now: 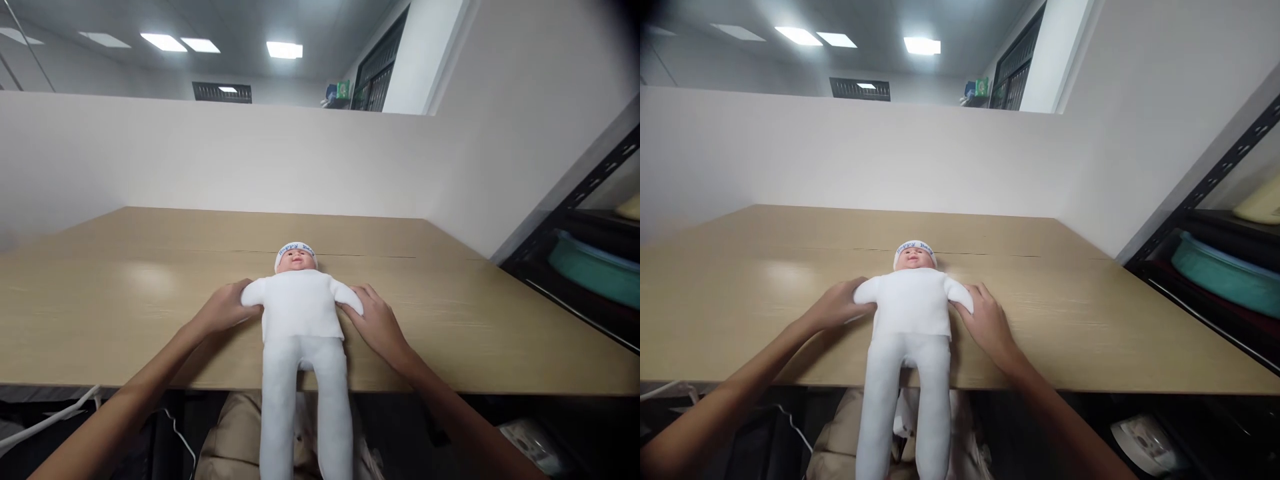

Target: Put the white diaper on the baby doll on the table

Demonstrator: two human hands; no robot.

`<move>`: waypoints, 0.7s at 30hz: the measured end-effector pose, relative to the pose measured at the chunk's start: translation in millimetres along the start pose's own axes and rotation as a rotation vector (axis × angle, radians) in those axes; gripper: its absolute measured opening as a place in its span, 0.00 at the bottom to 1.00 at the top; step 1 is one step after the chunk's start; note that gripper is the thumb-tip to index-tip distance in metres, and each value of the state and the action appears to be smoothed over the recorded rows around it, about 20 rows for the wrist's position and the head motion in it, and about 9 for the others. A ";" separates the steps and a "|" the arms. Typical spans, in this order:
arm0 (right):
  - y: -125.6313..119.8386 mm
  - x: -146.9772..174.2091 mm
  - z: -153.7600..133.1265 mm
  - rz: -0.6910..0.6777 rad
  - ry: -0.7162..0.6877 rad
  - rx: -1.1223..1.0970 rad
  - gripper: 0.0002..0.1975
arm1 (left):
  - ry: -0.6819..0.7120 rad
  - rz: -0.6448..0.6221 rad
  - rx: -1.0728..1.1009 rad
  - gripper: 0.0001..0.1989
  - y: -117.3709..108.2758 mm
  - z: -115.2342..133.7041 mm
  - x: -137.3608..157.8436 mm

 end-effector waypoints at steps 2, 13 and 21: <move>15.6 -13.4 8.3 -0.001 0.010 0.021 0.16 | -0.009 0.000 -0.021 0.21 5.4 -7.6 -17.7; 88.0 -96.0 55.6 -0.008 -0.085 0.036 0.19 | 0.119 0.149 -0.252 0.22 29.5 -51.5 -121.4; 127.1 -157.3 69.0 0.018 -0.097 0.084 0.25 | 0.117 0.228 -0.432 0.29 40.5 -83.3 -195.1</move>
Point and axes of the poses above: each hand's wrist, its own x-axis away from the middle knuckle, its own y-axis out of the palm, z = x × y, the point moved 4 cm from there along -x, towards the middle knuckle, and after that the axes turned 9 degrees about z, right-handed, at the moved point
